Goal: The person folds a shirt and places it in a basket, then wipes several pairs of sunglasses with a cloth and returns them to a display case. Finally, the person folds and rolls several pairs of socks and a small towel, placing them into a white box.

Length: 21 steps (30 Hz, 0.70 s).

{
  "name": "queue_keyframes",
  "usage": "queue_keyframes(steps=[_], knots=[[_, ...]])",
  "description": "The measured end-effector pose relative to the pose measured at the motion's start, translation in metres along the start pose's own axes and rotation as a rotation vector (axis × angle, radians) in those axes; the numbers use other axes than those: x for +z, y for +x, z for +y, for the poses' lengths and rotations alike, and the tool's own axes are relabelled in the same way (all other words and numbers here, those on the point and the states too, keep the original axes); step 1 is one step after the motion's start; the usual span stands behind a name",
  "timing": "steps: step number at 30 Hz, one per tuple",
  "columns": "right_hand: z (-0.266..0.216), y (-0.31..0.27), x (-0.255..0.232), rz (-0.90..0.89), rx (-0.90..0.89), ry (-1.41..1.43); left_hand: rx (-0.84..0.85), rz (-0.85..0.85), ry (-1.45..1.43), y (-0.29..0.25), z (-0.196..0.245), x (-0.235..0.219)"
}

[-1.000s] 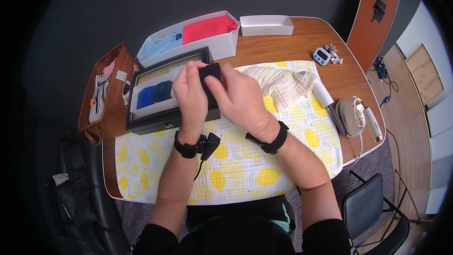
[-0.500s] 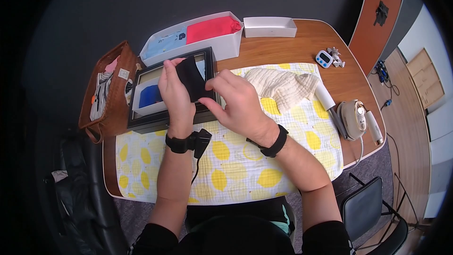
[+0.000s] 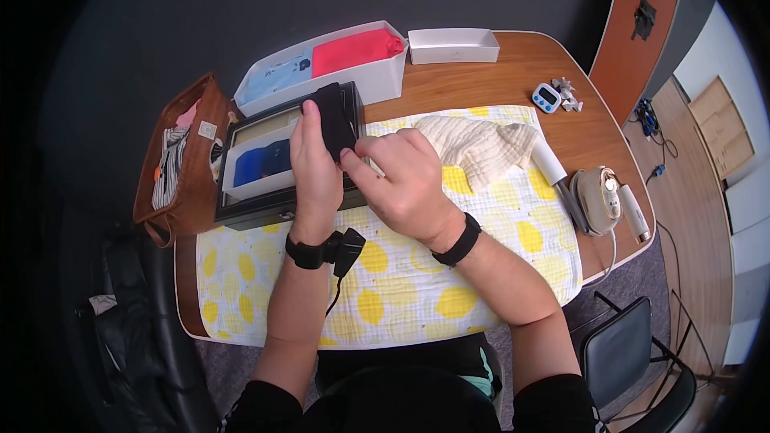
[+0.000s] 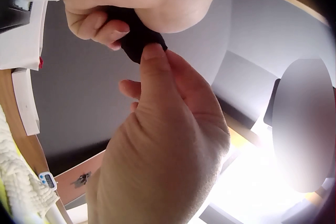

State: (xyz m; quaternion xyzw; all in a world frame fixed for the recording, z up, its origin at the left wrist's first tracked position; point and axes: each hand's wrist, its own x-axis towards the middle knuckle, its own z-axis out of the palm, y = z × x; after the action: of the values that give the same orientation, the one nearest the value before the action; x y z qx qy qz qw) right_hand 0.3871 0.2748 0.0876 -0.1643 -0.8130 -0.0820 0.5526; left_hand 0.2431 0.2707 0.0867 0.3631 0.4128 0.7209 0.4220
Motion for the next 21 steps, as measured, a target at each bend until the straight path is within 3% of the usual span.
queue_keyframes(steps=[4,6,7,13,15,19,21], knots=[[0.002,0.001,0.002,0.032,0.026,0.032,-0.022,0.043,0.044,-0.001,-0.001,0.003],[0.001,0.003,0.000,0.005,0.056,0.072,0.130,0.107,0.057,0.004,-0.009,0.005],[0.002,0.002,0.001,0.005,0.057,0.072,0.130,0.106,0.057,0.002,-0.007,0.005],[-0.002,0.003,0.004,0.019,0.352,0.191,0.115,0.116,0.078,-0.004,-0.002,0.008],[-0.001,0.001,0.006,-0.007,0.466,0.293,0.192,0.087,0.101,-0.005,-0.004,0.006],[-0.003,0.001,0.007,0.003,0.476,0.339,0.390,0.117,0.231,-0.001,-0.020,0.005],[-0.004,0.003,0.006,-0.042,0.642,0.498,0.468,0.091,0.236,-0.004,-0.015,0.010]])
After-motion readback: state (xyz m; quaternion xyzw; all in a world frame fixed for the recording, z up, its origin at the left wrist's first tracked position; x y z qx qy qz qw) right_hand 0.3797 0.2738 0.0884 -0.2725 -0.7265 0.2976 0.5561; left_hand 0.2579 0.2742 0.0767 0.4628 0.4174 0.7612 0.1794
